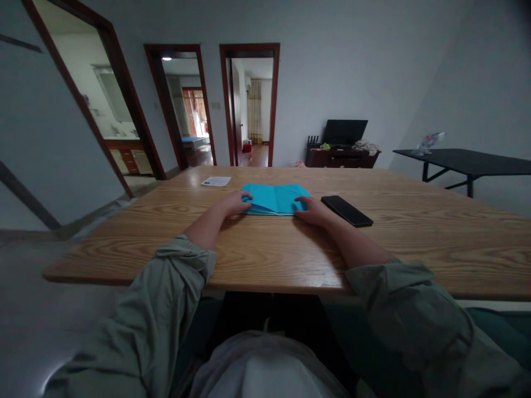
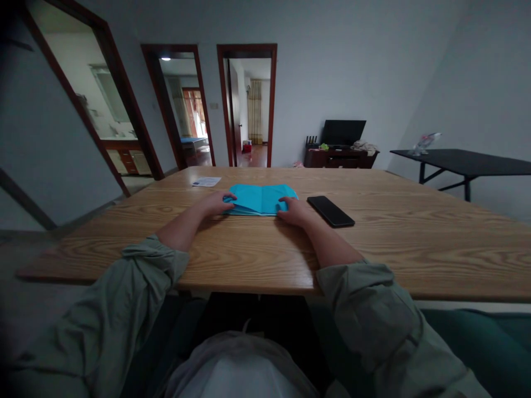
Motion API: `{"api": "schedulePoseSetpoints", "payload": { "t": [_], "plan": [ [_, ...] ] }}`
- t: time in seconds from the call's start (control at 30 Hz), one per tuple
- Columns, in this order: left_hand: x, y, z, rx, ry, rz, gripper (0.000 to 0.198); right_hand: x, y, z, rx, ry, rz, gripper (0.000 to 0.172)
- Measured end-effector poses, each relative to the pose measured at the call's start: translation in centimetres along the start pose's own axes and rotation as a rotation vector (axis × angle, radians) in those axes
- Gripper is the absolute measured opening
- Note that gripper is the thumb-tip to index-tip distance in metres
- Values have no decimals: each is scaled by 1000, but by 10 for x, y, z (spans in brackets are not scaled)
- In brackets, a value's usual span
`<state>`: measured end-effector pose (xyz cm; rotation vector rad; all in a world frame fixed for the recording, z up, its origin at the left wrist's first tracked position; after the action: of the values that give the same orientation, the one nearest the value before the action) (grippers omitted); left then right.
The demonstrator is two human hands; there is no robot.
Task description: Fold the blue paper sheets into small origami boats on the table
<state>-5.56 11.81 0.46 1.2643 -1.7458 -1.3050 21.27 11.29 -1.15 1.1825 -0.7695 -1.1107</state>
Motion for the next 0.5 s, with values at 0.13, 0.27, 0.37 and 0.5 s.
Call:
{"api": "schedulePoseSetpoints", "payload": {
  "t": [0.13,0.27,0.37,0.5],
  "plan": [
    [-3,5,0,22,-4,-3,36,-5,3,4,50,67,1,62],
    [-3,9,-1,21,-19,-46,33,-7,4,12,109,76,-3,66],
    [-2,15,-7,42,-77,-126,31,-8,6,11,121,0,-37,62],
    [7,30,-16,88,-106,-244,29,-4,17,1,85,-114,-156,61]
  ]
}}
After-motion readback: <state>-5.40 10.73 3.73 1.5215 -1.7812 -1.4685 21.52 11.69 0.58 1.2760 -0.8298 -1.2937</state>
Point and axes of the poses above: each hand's wrist, its own x-axis away from the middle knuckle, its own y-axis out of the back of the hand, z = x × y, the point moved 7 cm from there along -x, towards the middle knuckle, and after that the axes turned 10 degrees about z, right-handed, at the moved point
